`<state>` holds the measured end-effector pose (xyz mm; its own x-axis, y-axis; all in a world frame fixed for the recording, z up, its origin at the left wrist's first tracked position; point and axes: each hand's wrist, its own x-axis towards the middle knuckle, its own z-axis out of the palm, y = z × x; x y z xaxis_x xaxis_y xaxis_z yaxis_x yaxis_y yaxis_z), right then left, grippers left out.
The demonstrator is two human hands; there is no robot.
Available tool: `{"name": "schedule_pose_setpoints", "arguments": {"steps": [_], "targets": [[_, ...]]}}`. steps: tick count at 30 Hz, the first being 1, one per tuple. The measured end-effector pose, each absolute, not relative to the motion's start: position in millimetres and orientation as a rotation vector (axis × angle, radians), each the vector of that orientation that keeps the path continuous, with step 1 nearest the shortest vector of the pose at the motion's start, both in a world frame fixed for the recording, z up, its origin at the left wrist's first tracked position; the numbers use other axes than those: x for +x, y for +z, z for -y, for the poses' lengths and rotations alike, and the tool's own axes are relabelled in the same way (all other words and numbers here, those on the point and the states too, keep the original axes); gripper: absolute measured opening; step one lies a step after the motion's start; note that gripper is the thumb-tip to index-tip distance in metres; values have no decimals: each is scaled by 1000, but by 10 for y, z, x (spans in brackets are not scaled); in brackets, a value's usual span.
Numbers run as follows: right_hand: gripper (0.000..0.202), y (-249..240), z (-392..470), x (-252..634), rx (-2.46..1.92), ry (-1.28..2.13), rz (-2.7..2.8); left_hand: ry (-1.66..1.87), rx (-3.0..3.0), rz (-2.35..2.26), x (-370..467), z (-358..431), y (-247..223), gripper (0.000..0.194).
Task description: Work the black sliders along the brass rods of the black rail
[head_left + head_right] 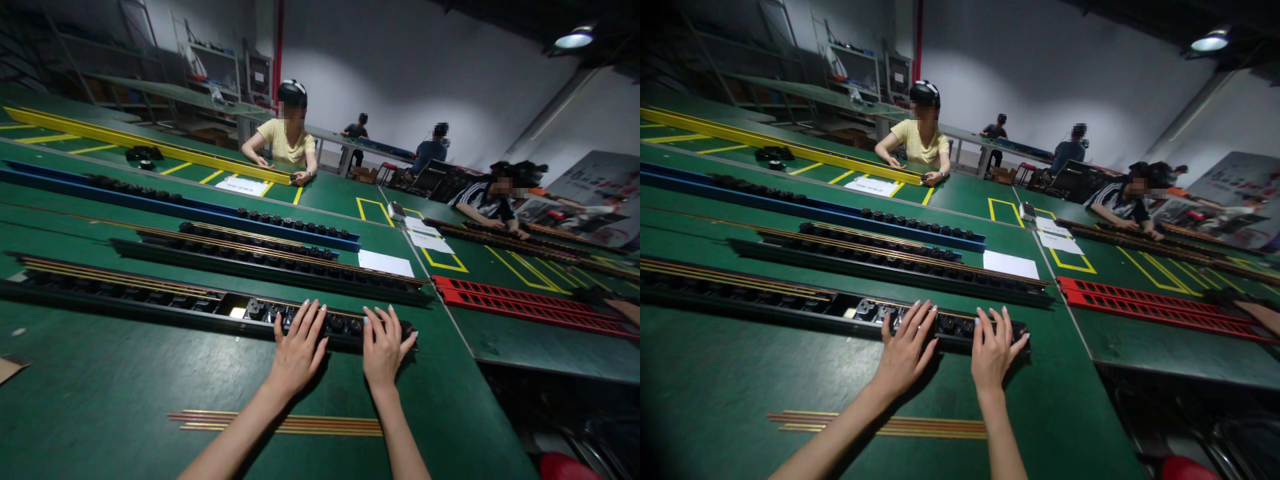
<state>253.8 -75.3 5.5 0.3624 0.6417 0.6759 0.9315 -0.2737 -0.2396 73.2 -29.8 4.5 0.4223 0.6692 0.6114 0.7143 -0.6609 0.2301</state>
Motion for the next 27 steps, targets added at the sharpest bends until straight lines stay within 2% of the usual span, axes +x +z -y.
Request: {"name": "schedule_pose_setpoints", "arguments": {"steps": [11,21,27], "targets": [[33,59,752,2539,-1985,-614,1376,-1155,-2624,1262,769,325,87,61],[31,36,746,2543,-1969,-611,1378,-1018,-2576,1338,840,387,182,55],[33,16,749,2557,-1953,-564,1390,-989,-2573,1332,942,434,208,61]]}}
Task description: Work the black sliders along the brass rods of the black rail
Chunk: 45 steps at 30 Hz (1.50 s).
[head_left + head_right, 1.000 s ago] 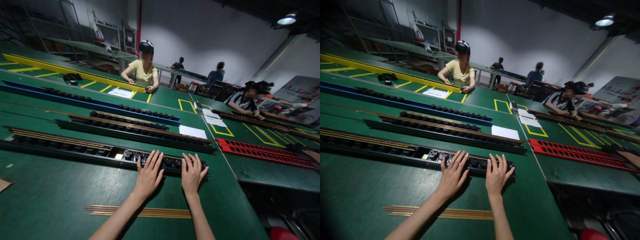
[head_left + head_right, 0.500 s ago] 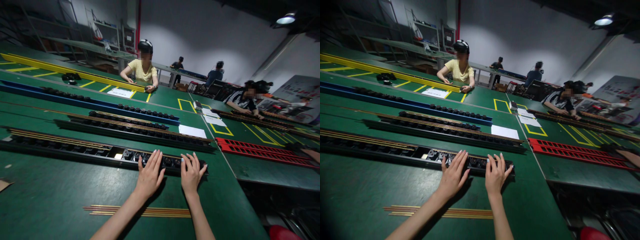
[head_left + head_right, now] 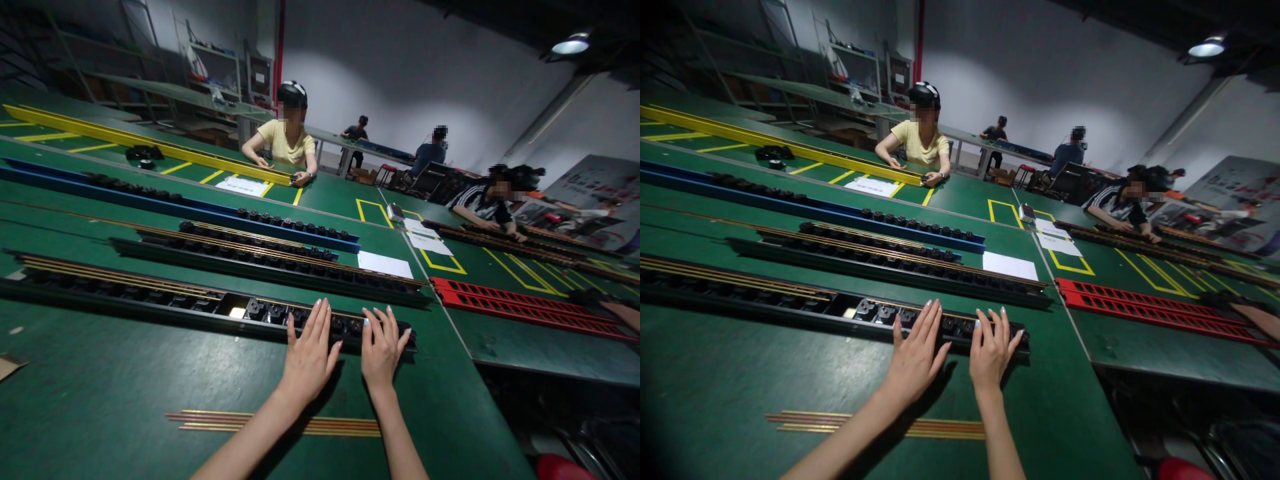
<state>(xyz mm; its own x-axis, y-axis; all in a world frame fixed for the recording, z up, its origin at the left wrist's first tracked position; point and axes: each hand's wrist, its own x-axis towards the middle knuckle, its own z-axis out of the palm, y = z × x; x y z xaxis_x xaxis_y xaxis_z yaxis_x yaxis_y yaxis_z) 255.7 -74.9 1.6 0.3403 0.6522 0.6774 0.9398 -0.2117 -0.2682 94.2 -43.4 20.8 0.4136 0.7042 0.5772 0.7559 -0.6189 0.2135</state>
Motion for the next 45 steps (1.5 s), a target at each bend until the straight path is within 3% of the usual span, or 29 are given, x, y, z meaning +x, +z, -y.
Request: {"name": "schedule_pose_setpoints", "arguments": {"steps": [45], "targets": [[33,-27,739,2568,-1915,-530,1380,-960,-2561,1287,1173,530,121,58]]}}
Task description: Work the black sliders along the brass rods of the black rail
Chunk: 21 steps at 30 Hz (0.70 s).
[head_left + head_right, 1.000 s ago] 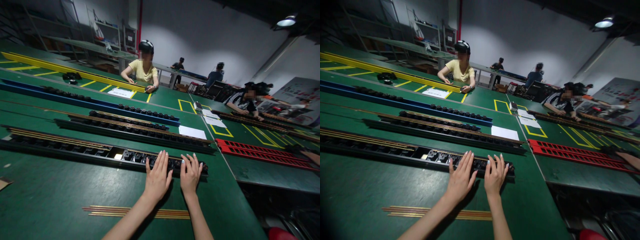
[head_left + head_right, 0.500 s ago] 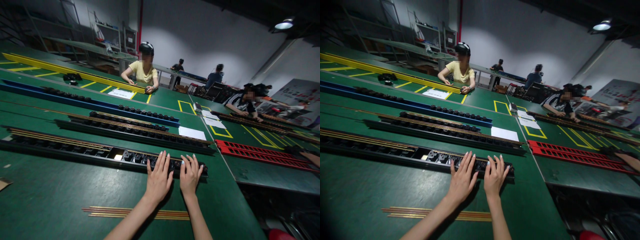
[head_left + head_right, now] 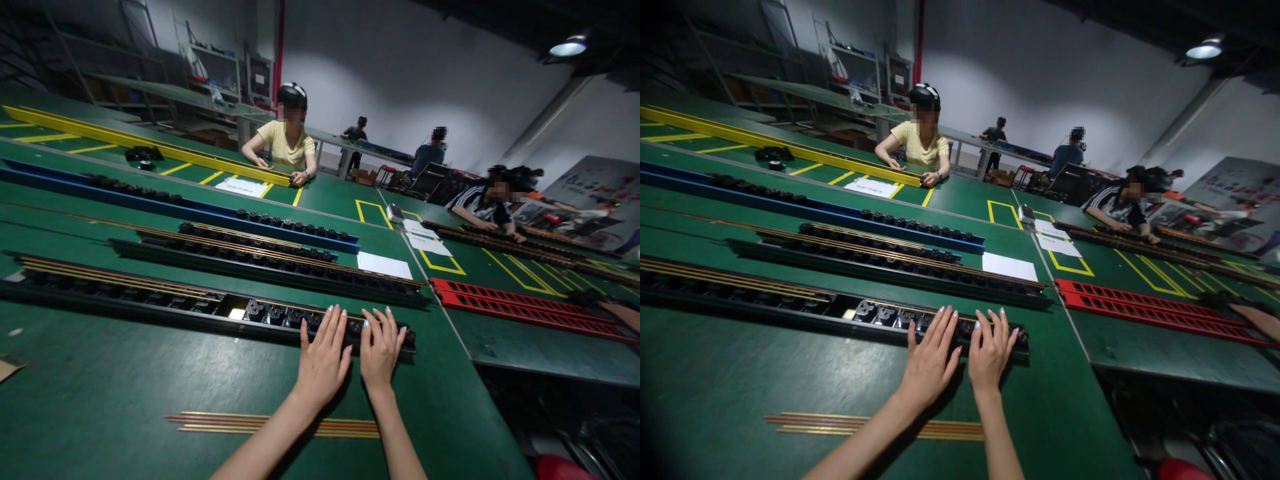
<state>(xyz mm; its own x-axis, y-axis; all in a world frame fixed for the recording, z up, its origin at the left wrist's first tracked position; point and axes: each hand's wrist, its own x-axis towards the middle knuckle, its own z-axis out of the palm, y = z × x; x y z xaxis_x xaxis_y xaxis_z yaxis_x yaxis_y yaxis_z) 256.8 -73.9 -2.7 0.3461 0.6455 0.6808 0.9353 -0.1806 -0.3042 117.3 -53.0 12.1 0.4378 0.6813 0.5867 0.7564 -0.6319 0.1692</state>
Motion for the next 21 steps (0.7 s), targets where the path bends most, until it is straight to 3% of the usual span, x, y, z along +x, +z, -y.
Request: {"name": "schedule_pose_setpoints", "arguments": {"steps": [21], "targets": [[34,-31,738,2589,-1911,-531,1395,-929,-2612,1163,1247,539,120,60]]}}
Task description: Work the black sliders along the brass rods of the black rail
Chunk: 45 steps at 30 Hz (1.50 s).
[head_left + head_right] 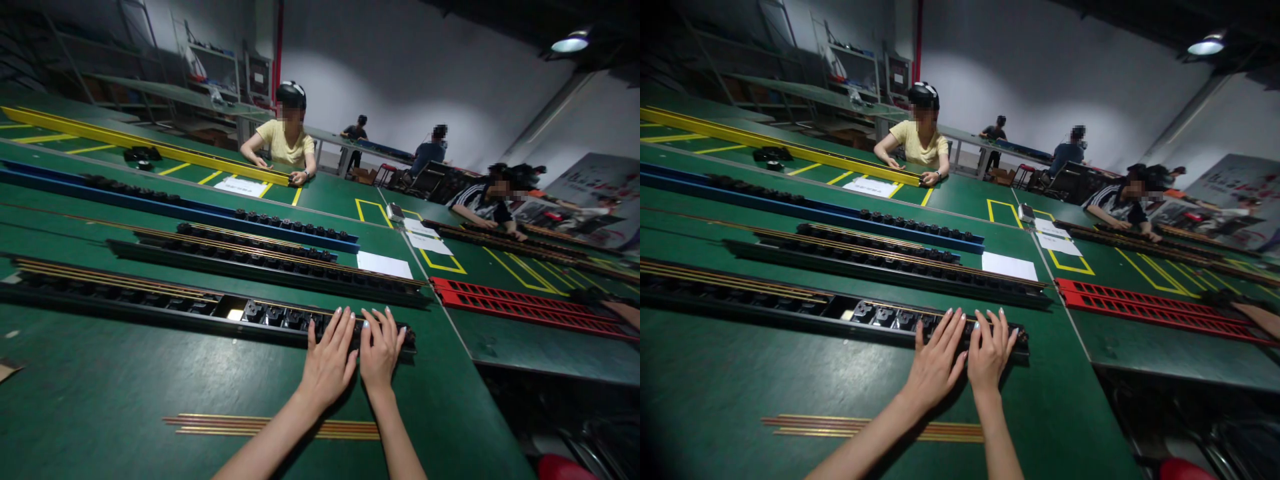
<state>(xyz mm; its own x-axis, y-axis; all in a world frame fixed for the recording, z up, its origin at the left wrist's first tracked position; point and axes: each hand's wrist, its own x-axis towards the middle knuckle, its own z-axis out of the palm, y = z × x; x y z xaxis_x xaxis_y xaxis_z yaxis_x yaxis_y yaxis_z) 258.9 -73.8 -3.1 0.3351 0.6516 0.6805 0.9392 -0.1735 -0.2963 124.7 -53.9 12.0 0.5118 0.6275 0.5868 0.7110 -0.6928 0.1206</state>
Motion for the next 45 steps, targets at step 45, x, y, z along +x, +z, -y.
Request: {"name": "schedule_pose_setpoints", "arguments": {"steps": [45], "targets": [[36,-35,743,2572,-1928,-508,1385,-996,-2596,1310,1186,485,86,59]]}}
